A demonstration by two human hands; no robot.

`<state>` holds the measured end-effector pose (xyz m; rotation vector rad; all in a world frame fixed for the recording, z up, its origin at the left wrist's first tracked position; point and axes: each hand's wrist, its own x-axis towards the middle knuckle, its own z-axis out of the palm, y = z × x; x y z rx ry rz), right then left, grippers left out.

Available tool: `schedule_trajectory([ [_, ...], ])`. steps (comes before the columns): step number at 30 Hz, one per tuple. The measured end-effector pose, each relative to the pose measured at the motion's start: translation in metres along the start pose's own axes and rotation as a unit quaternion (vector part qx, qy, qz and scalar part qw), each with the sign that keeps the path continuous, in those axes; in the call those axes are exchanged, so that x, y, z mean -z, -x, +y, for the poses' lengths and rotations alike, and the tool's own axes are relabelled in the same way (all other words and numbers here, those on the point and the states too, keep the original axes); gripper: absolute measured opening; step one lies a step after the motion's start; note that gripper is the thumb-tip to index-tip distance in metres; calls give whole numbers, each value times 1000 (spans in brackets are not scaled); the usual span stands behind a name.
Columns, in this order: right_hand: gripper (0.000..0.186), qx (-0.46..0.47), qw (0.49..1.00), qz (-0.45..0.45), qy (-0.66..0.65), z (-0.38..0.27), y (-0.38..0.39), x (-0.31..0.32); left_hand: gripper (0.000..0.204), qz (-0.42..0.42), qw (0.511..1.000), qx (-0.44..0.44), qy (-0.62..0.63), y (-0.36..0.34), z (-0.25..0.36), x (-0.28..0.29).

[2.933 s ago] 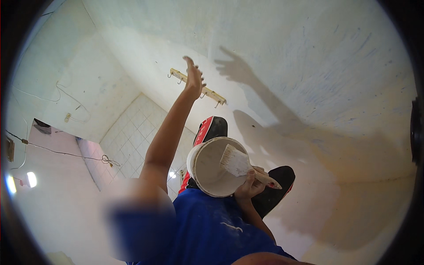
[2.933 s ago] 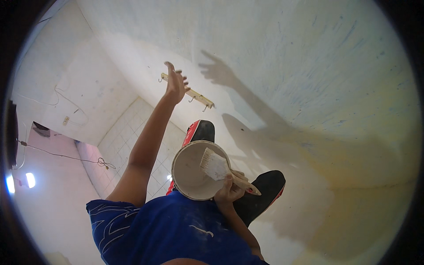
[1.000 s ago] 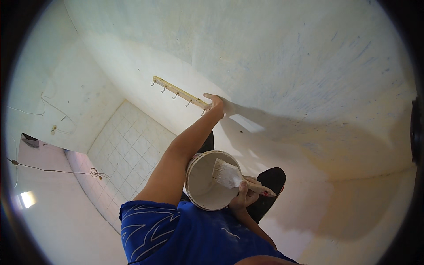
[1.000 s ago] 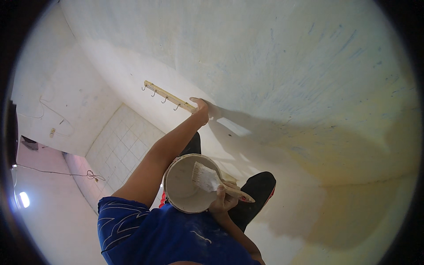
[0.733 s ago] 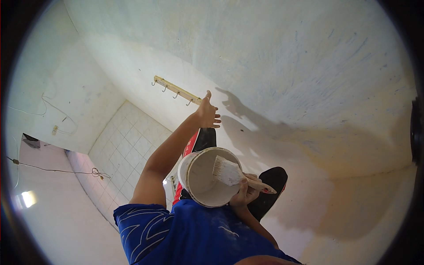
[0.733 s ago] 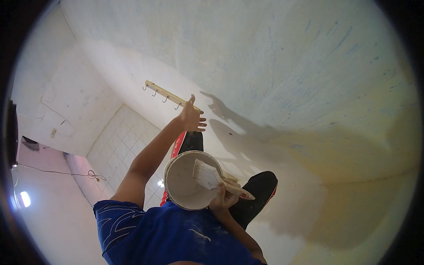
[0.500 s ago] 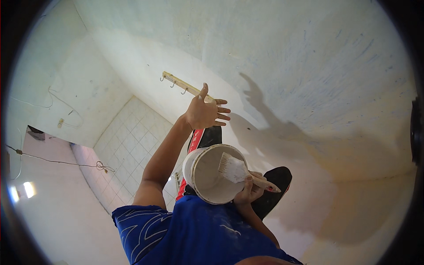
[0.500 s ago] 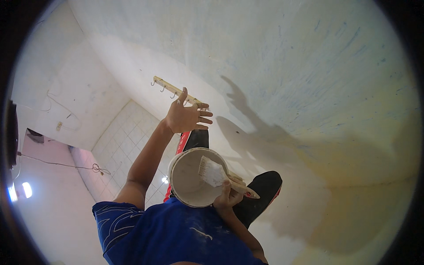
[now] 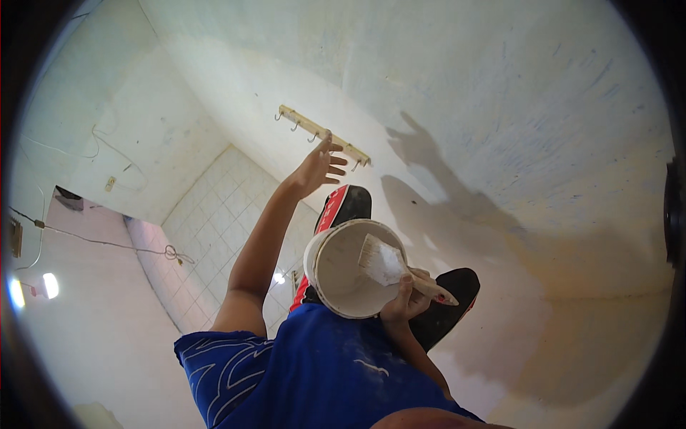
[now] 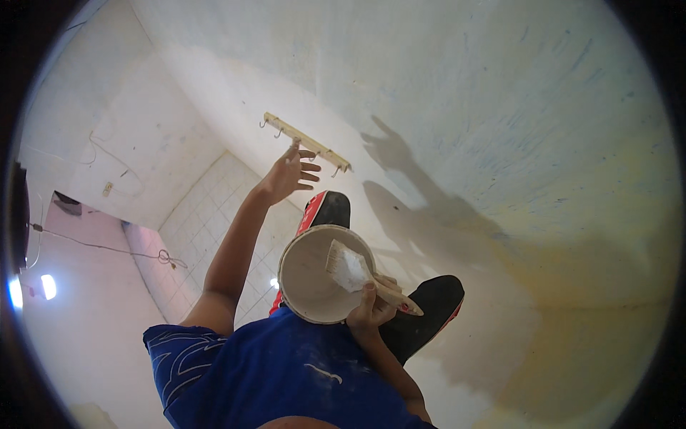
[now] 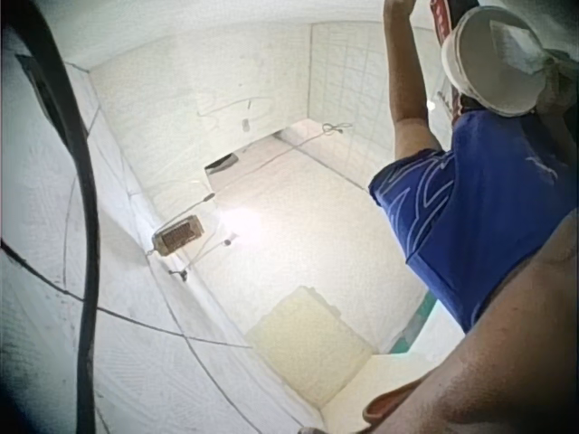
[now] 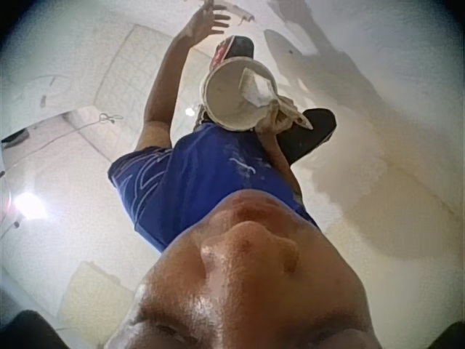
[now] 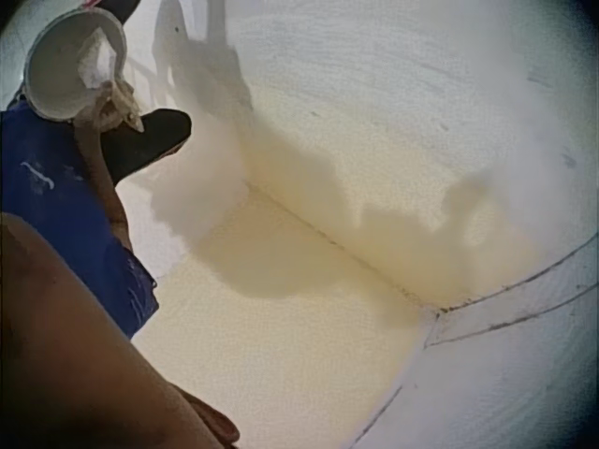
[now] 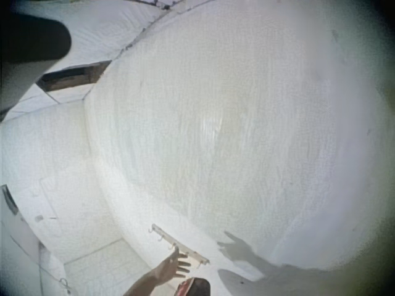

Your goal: Painting the ceiling of a room using a paintbrush and a bucket of paint.

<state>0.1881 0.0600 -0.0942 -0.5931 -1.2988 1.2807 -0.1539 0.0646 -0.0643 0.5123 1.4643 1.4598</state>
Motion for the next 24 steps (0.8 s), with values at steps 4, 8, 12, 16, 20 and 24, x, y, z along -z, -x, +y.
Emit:
schedule_trajectory([
  [4,18,-13,999,-3,32,2,-3,5,109,110,969,98,-200,-19,-44,18],
  [8,19,-23,1000,3,10,1,-1,5,114,156,921,125,-335,-37,-95,27],
  [12,20,-14,999,3,29,0,-3,3,118,87,926,78,-360,-45,-111,20],
  [16,18,-6,999,0,37,0,-1,3,117,144,899,115,-398,-54,-118,3],
  [20,17,-28,999,0,37,-8,-1,1,107,142,882,87,-440,-59,-119,-18],
  [24,16,-27,999,1,37,-7,-2,1,104,128,845,71,-515,-60,-111,-31],
])
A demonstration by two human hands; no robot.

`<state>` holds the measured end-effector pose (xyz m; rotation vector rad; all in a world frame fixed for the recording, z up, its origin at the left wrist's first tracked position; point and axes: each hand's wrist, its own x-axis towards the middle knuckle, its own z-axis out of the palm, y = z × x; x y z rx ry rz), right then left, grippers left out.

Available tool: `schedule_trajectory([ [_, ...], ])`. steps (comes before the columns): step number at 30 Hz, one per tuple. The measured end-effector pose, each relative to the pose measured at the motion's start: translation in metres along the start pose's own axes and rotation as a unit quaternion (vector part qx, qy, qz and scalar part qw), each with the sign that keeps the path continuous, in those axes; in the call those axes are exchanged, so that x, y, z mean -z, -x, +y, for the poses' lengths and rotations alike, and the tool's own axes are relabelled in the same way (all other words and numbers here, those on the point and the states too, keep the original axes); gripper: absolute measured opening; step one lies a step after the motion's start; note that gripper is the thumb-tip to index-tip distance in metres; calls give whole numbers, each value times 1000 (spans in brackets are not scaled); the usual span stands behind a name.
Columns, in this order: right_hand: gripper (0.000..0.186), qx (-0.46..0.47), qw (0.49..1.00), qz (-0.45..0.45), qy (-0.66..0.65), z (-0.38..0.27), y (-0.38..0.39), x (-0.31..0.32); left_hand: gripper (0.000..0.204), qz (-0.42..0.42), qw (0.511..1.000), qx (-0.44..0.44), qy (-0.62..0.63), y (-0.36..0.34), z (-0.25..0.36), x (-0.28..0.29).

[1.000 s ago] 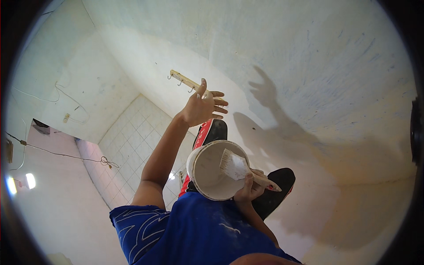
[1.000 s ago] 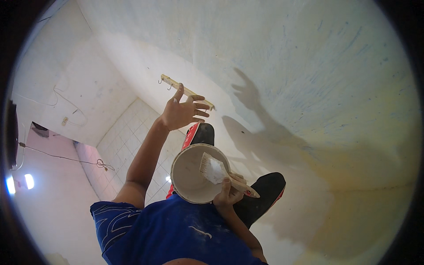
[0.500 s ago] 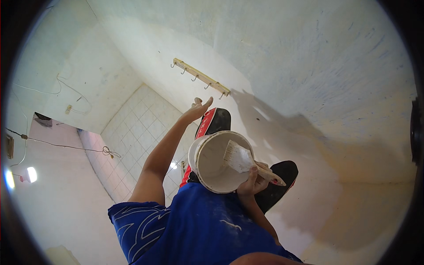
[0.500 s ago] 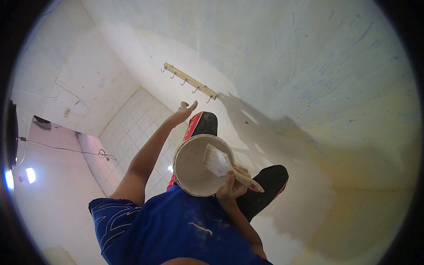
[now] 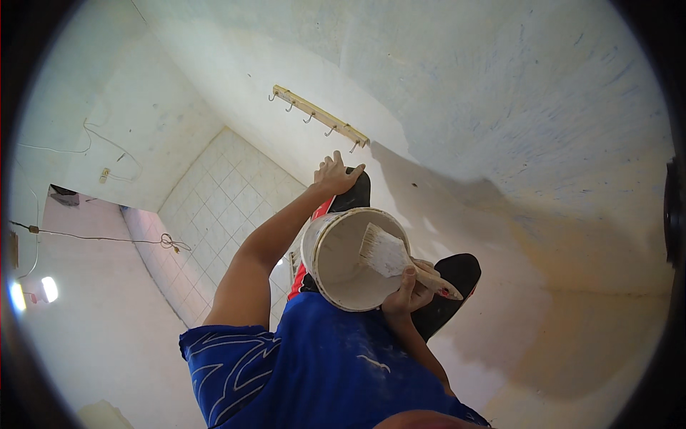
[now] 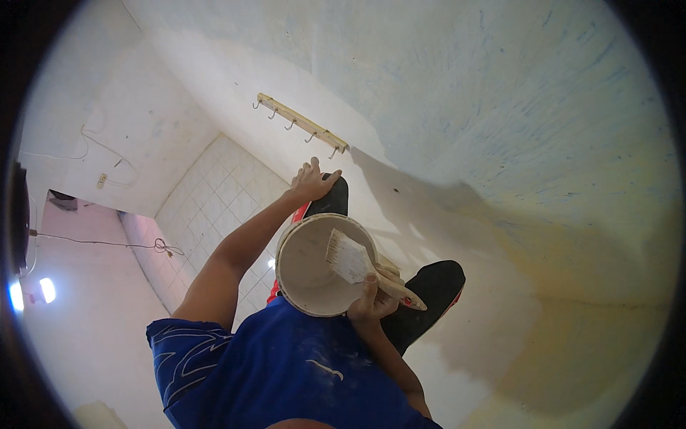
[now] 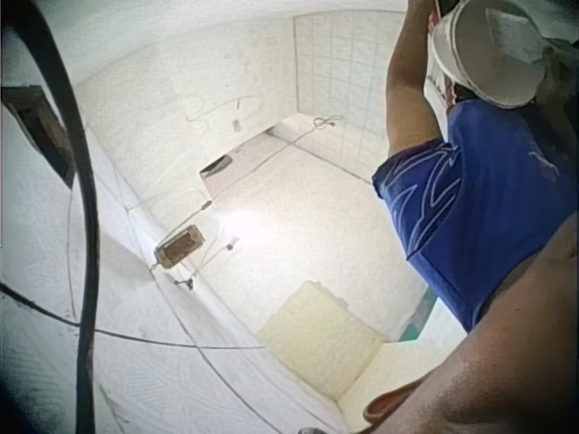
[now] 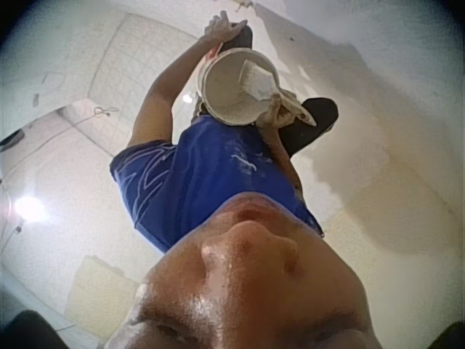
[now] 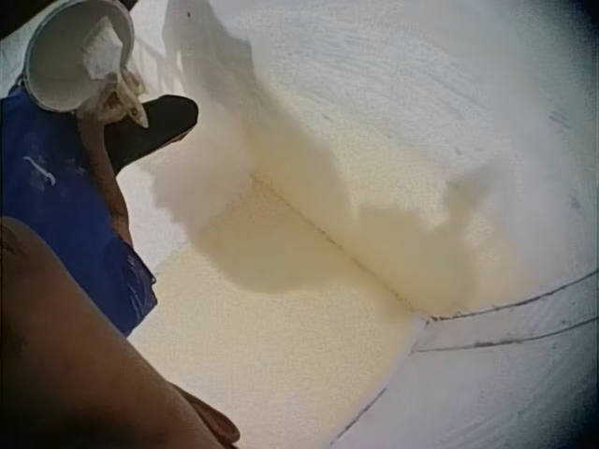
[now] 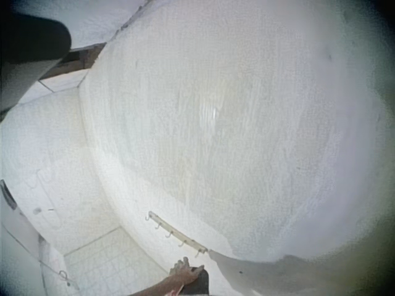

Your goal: Painting the ceiling of a room using a paintbrush and a bucket of paint.

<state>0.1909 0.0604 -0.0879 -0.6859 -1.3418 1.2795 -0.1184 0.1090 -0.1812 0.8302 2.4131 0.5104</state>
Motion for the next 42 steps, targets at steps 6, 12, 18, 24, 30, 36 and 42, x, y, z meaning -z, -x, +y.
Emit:
schedule_trajectory([
  [6,15,14,1000,3,0,1,1,-1,92,-10,996,34,-78,-32,2,7],
  [12,18,28,999,0,-22,12,1,6,79,8,998,11,-60,-30,-4,-7],
  [18,16,43,999,-20,-24,15,1,7,56,40,988,-89,-119,1,-8,5],
  [24,16,25,999,-27,-33,12,1,8,51,29,988,-107,-110,41,-24,1],
  [30,16,41,999,-24,-27,12,1,6,57,71,986,-114,-99,33,-29,-6],
  [36,16,20,1000,-14,-15,9,-2,2,54,52,996,-38,-65,2,-11,-9],
  [42,16,17,999,-26,-19,8,-1,2,58,64,993,-32,-99,-30,-13,-2],
])
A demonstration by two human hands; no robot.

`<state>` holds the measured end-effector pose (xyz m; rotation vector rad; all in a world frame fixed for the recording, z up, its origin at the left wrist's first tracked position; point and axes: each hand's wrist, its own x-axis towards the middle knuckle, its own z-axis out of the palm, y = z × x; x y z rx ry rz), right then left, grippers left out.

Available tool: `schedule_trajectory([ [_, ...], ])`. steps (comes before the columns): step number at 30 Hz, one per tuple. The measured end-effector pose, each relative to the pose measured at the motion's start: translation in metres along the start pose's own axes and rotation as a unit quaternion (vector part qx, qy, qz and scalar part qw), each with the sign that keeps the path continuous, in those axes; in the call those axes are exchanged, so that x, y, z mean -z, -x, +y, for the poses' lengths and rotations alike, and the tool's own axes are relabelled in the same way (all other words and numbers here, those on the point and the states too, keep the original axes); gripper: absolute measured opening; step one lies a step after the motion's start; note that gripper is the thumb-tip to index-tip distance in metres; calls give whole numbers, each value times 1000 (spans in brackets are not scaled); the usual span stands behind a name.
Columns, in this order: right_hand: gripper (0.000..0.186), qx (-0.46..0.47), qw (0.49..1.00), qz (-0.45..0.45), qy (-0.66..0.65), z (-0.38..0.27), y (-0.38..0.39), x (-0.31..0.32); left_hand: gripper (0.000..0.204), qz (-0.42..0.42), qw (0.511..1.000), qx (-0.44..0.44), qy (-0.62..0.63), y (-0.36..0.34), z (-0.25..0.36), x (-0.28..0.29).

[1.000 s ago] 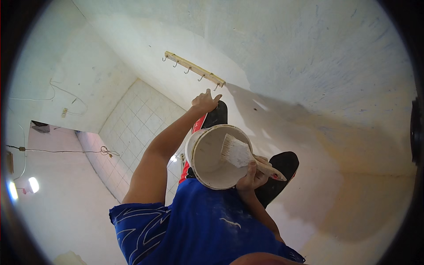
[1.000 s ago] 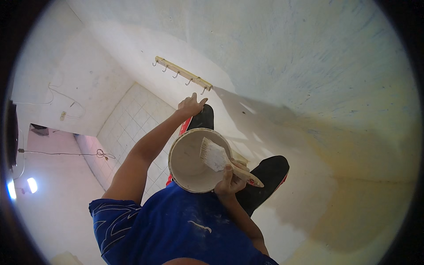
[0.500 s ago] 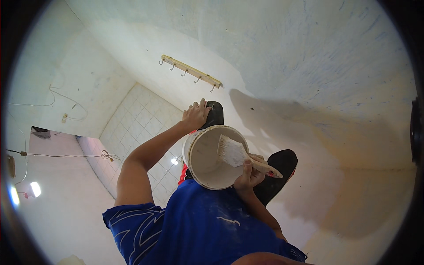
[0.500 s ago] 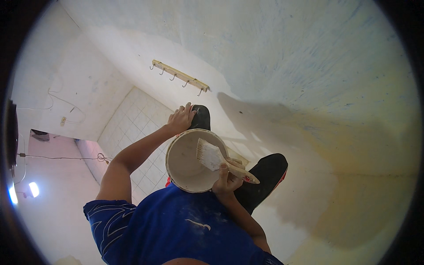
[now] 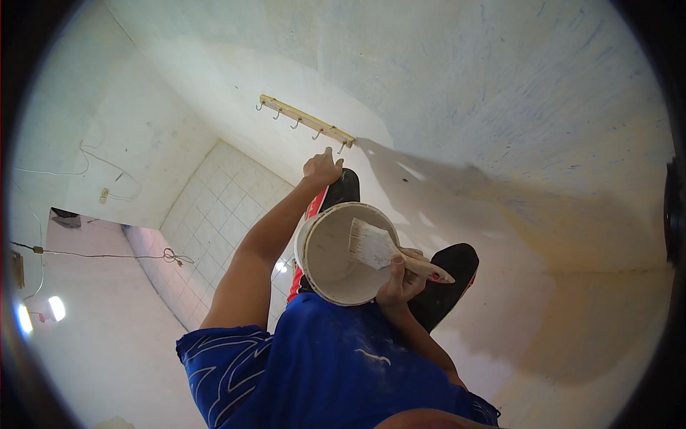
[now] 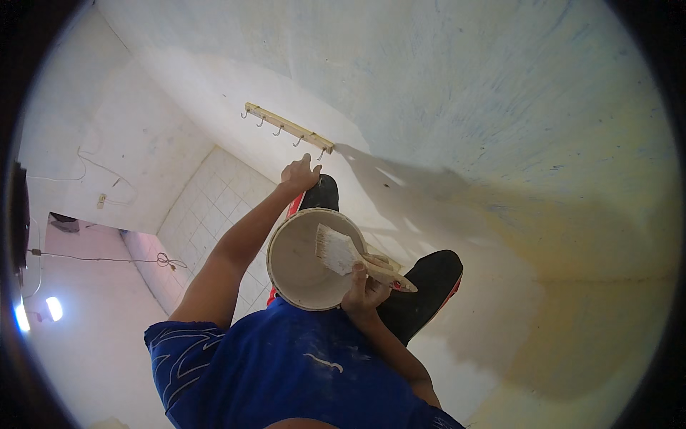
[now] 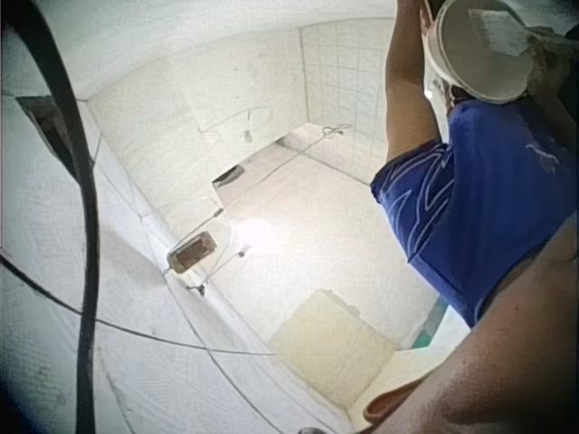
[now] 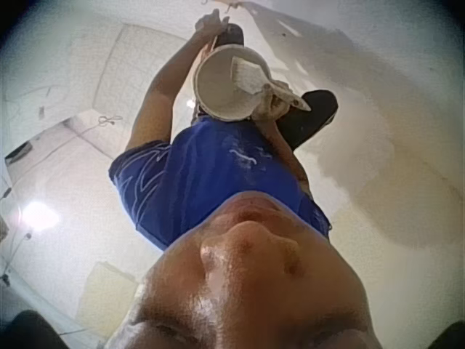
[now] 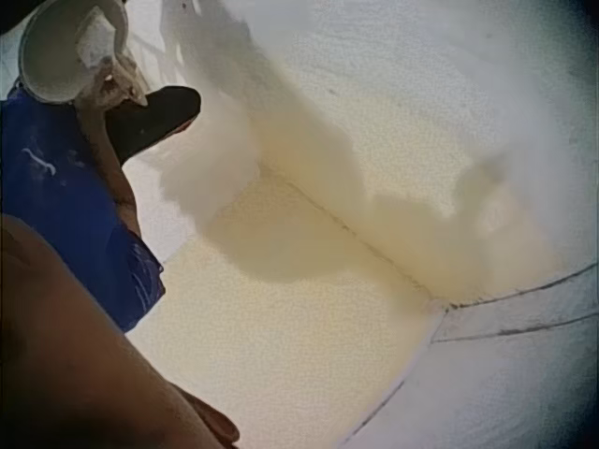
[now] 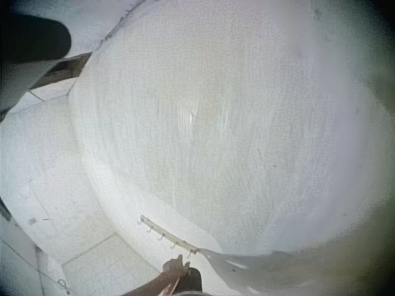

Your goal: Painting the ceiling of a room using a paintbrush and a bucket of paint.

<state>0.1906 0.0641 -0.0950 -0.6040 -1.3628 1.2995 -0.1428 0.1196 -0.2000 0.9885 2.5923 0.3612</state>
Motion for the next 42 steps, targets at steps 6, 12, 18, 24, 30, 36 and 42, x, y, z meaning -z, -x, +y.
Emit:
schedule_trajectory([
  [6,15,8,1000,11,-22,6,1,4,71,-75,970,37,228,27,-19,-29],
  [12,17,7,1000,1,-19,5,1,5,74,-70,958,21,276,45,-29,-26],
  [18,15,1,1000,-14,-26,-1,-2,2,75,-71,968,83,224,20,-15,-26],
  [24,15,21,1000,-3,-13,1,-3,3,82,-108,956,106,250,23,-3,-15],
  [30,13,2,1000,1,-17,3,-1,4,105,-101,961,-35,255,56,-34,-23],
  [36,14,11,1000,-10,-11,3,-2,5,118,-142,943,-35,298,86,-46,-14],
  [42,16,-12,1000,-6,-12,0,0,4,117,-176,934,-59,306,108,-61,6],
])
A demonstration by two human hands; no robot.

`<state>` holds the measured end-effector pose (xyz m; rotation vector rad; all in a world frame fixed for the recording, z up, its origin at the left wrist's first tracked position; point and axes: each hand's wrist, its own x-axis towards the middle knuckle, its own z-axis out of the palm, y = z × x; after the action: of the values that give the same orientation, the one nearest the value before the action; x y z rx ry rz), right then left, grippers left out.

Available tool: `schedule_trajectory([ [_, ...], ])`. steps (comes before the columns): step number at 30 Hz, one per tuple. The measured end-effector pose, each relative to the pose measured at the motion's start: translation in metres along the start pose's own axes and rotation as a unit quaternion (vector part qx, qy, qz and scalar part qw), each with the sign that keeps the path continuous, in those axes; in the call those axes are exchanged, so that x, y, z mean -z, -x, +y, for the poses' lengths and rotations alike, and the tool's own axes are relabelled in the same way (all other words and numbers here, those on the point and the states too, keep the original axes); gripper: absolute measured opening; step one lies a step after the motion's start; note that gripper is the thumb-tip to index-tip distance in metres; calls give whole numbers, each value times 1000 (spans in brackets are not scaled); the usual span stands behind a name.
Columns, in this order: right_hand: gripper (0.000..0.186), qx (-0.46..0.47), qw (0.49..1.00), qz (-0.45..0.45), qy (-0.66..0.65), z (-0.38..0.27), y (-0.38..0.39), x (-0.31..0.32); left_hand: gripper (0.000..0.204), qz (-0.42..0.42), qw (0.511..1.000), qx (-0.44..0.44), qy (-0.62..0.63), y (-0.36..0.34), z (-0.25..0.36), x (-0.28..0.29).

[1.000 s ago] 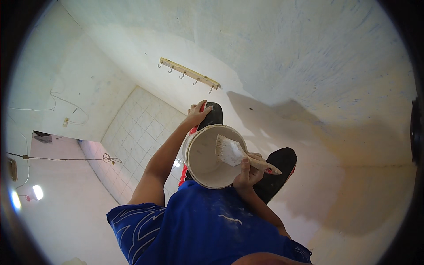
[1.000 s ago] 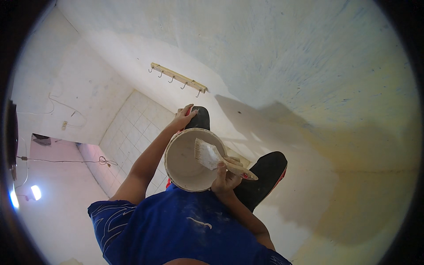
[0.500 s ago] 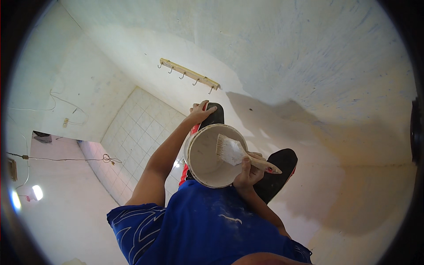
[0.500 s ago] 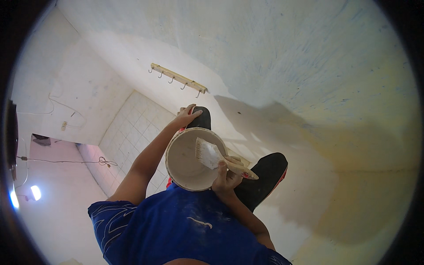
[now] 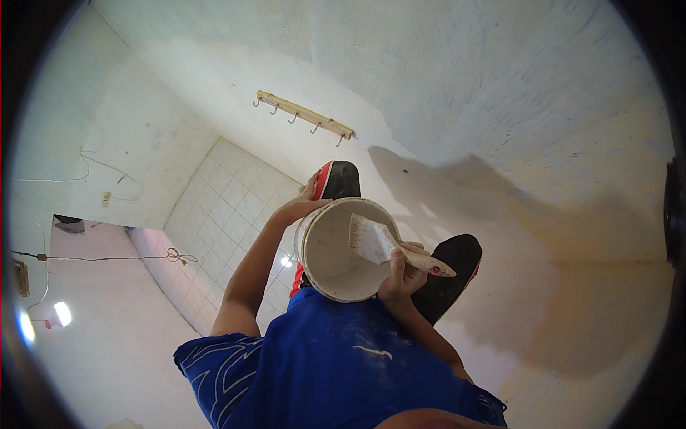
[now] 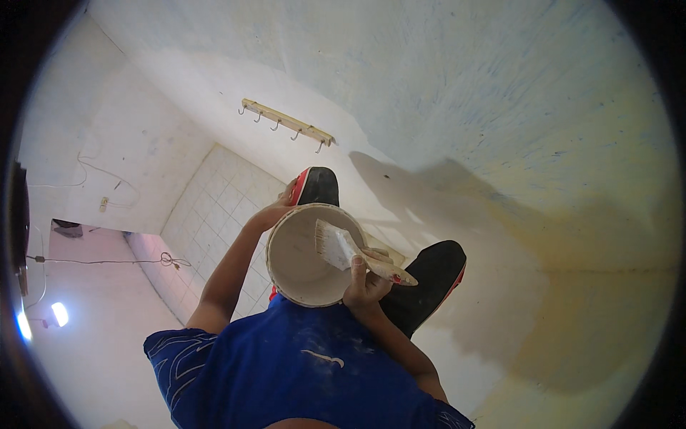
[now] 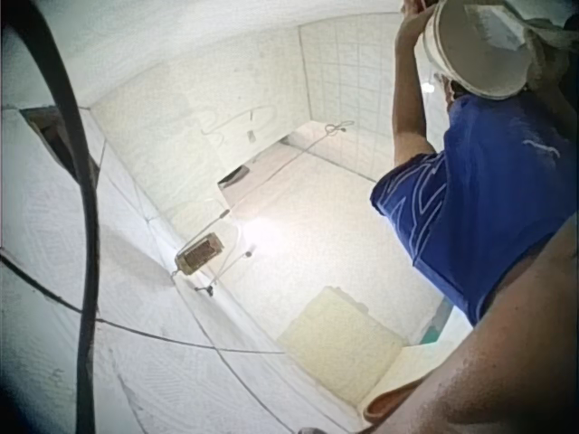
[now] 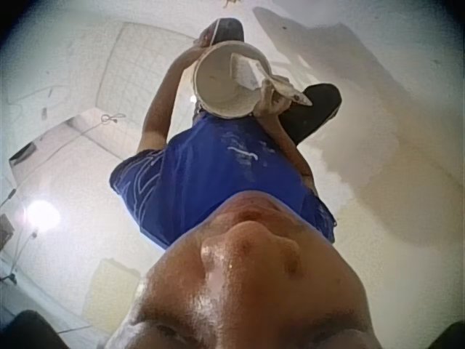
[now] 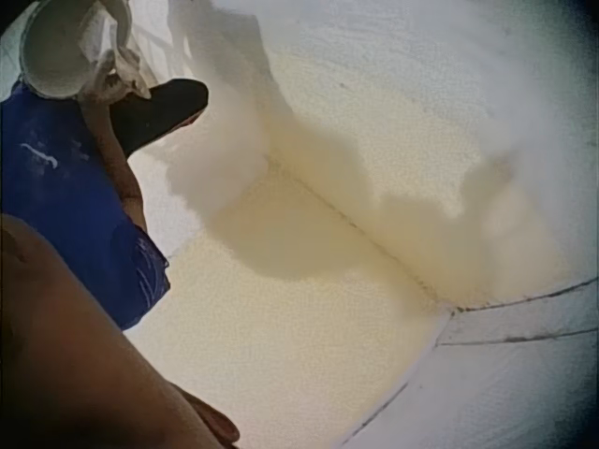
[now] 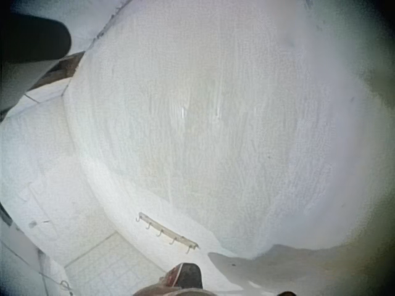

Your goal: Painting the ceiling of a room using a paintbrush and a bucket of paint.

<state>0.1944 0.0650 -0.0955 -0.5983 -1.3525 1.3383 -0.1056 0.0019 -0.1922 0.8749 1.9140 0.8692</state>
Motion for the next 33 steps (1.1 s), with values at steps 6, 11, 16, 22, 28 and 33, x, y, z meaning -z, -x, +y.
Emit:
schedule_trajectory([
  [6,16,-13,1000,-11,-9,-3,-2,3,48,127,973,46,186,32,0,10],
  [11,13,-3,999,-28,29,-11,-7,-4,36,219,962,-47,157,89,72,24],
  [16,14,48,997,-33,40,-7,-9,-6,39,176,982,-61,14,144,156,32],
  [22,13,65,995,-61,36,-15,-12,-9,32,146,973,-86,-159,160,161,20],
  [28,13,79,995,-54,32,-9,-12,-9,29,140,970,-100,-172,159,165,23],
  [33,12,97,993,-59,31,-7,-12,-9,24,133,969,-102,-184,161,165,26],
])
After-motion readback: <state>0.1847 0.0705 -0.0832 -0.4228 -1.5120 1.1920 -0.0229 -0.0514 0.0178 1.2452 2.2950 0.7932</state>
